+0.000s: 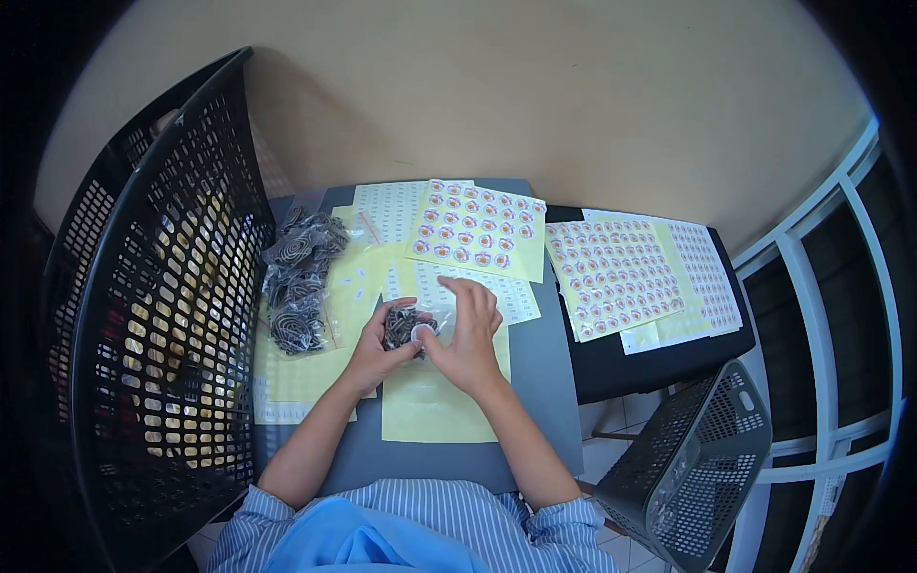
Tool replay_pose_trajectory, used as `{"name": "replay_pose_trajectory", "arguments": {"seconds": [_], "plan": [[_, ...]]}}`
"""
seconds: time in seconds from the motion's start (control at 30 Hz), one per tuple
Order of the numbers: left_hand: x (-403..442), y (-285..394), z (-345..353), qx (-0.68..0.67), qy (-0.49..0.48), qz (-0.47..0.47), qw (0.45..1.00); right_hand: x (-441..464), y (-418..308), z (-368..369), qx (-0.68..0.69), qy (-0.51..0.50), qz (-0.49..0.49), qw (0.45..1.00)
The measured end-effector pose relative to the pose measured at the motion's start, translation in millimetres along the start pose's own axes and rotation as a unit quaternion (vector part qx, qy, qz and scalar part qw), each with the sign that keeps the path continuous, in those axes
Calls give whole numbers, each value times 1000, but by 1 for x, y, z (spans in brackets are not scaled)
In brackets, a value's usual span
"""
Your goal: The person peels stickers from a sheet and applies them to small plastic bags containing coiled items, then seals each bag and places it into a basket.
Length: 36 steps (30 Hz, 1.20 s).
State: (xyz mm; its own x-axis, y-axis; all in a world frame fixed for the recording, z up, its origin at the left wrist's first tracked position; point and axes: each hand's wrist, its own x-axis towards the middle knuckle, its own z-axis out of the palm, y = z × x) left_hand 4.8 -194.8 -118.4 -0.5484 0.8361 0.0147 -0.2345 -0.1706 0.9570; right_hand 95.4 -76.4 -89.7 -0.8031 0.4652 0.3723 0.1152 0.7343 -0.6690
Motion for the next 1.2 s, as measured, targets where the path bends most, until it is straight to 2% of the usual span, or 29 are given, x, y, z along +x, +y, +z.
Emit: {"name": "replay_pose_trajectory", "arguments": {"seconds": [0.03,0.1,0.2,0.37,0.43,0.5,0.57,0.63,0.9,0.97,1.1,1.2], "plan": [[0,0,0,2,-7,-1,1000,0,4,2,0,1,1,1000],[1,0,0,14,-9,3,1000,2,11,6,104,14,36,994],[1,-1,0,30,-14,13,999,2,29,17,167,31,43,985],[0,-2,-1,56,11,3,998,4,24,11,205,37,79,975],[0,-4,-1,-15,33,3,999,5,20,5,201,48,89,974],[1,-4,0,-50,47,2,998,2,19,1,317,26,159,935],[2,-4,2,-84,60,0,995,0,24,2,293,2,139,946],[3,-3,3,-65,82,0,995,-1,18,2,332,-46,144,931],[4,-8,5,-6,120,37,992,0,16,-3,342,-59,133,928],[2,-6,7,17,112,53,992,0,18,0,374,-42,97,921],[1,-6,9,34,75,47,995,1,18,4,337,7,134,932],[0,-3,9,44,58,46,996,1,17,3,333,47,97,937]]}}
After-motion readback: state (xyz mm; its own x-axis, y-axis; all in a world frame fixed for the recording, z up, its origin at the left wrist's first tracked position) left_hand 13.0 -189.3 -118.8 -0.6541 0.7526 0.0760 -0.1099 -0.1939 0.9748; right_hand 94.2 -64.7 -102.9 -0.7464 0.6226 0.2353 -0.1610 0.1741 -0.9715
